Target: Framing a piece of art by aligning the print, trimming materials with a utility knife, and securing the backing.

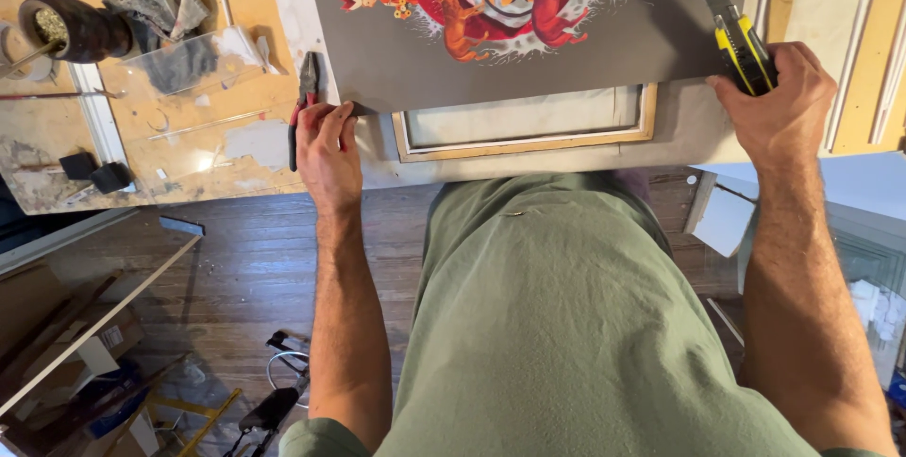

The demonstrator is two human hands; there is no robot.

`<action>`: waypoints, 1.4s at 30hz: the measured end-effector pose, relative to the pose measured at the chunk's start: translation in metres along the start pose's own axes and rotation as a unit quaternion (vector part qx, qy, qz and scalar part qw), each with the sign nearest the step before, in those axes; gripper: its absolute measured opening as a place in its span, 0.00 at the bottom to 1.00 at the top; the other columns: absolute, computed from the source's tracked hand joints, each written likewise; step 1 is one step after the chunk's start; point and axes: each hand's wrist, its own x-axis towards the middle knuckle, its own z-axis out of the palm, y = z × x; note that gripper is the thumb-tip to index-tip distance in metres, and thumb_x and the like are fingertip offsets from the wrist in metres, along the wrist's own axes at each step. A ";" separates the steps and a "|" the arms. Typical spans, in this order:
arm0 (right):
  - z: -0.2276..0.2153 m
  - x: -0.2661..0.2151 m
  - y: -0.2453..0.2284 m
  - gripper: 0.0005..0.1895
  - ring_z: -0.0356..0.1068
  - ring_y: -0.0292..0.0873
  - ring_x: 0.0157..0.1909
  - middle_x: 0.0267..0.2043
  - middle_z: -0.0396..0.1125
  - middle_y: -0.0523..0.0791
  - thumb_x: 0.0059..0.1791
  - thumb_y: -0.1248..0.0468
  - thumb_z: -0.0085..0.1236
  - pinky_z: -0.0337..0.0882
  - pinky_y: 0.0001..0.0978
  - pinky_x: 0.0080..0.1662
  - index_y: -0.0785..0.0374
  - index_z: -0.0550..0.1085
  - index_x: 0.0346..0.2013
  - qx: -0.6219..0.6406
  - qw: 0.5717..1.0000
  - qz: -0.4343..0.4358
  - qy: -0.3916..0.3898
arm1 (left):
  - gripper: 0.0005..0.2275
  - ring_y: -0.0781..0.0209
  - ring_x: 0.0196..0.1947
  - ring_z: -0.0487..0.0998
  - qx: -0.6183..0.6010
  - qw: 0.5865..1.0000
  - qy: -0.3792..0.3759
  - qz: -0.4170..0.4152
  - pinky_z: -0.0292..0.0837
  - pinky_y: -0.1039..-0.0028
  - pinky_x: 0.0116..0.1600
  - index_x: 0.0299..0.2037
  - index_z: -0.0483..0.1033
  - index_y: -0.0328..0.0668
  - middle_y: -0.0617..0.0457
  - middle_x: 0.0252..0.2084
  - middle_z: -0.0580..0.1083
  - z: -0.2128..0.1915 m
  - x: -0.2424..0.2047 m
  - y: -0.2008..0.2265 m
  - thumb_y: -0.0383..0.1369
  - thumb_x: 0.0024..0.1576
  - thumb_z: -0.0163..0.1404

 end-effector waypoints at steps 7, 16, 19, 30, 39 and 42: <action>0.003 -0.002 0.004 0.23 0.69 0.47 0.39 0.44 0.72 0.52 0.52 0.63 0.85 0.71 0.38 0.37 0.78 0.79 0.47 0.018 1.000 -0.012 0.007 | 0.06 0.58 0.50 0.75 0.044 0.999 0.003 0.015 0.81 0.68 0.37 0.48 0.83 0.45 0.56 0.50 0.73 -0.003 0.001 0.004 0.28 0.62 0.59; -0.012 0.000 -0.006 0.21 0.69 0.48 0.41 0.46 0.72 0.51 0.51 0.62 0.81 0.69 0.38 0.40 0.76 0.79 0.46 0.020 1.000 -0.002 -0.013 | 0.08 0.52 0.42 0.75 0.083 0.985 0.002 0.153 0.76 0.68 0.46 0.45 0.81 0.33 0.53 0.52 0.74 -0.018 0.014 0.022 0.18 0.60 0.50; -0.016 0.000 -0.015 0.21 0.71 0.50 0.42 0.48 0.73 0.54 0.52 0.65 0.83 0.73 0.40 0.39 0.79 0.80 0.46 0.028 0.999 0.011 0.018 | 0.19 0.49 0.45 0.74 0.120 0.979 -0.040 0.160 0.76 0.63 0.47 0.56 0.78 0.40 0.46 0.53 0.71 -0.020 0.015 0.022 0.16 0.55 0.51; -0.027 0.000 -0.026 0.15 0.72 0.48 0.42 0.46 0.73 0.51 0.61 0.66 0.77 0.76 0.46 0.38 0.72 0.77 0.50 0.151 0.984 0.087 -0.030 | 0.20 0.47 0.45 0.74 0.092 0.984 -0.032 0.146 0.75 0.61 0.50 0.55 0.80 0.38 0.47 0.52 0.70 -0.017 0.013 0.024 0.15 0.53 0.50; 0.001 0.009 -0.012 0.24 0.57 0.39 0.32 0.34 0.63 0.43 0.56 0.60 0.81 0.58 0.41 0.24 0.64 0.69 0.37 0.099 0.975 0.201 0.003 | 0.22 0.49 0.45 0.71 0.100 0.984 -0.028 0.144 0.75 0.63 0.50 0.57 0.79 0.40 0.51 0.56 0.70 -0.017 0.008 0.020 0.15 0.54 0.48; 0.006 0.010 -0.005 0.21 0.69 0.41 0.35 0.38 0.70 0.46 0.56 0.60 0.81 0.75 0.39 0.29 0.67 0.74 0.44 0.072 0.982 0.174 0.011 | 0.21 0.47 0.45 0.72 0.101 0.981 -0.025 0.161 0.74 0.62 0.52 0.56 0.80 0.35 0.51 0.58 0.72 -0.024 0.009 0.025 0.15 0.54 0.47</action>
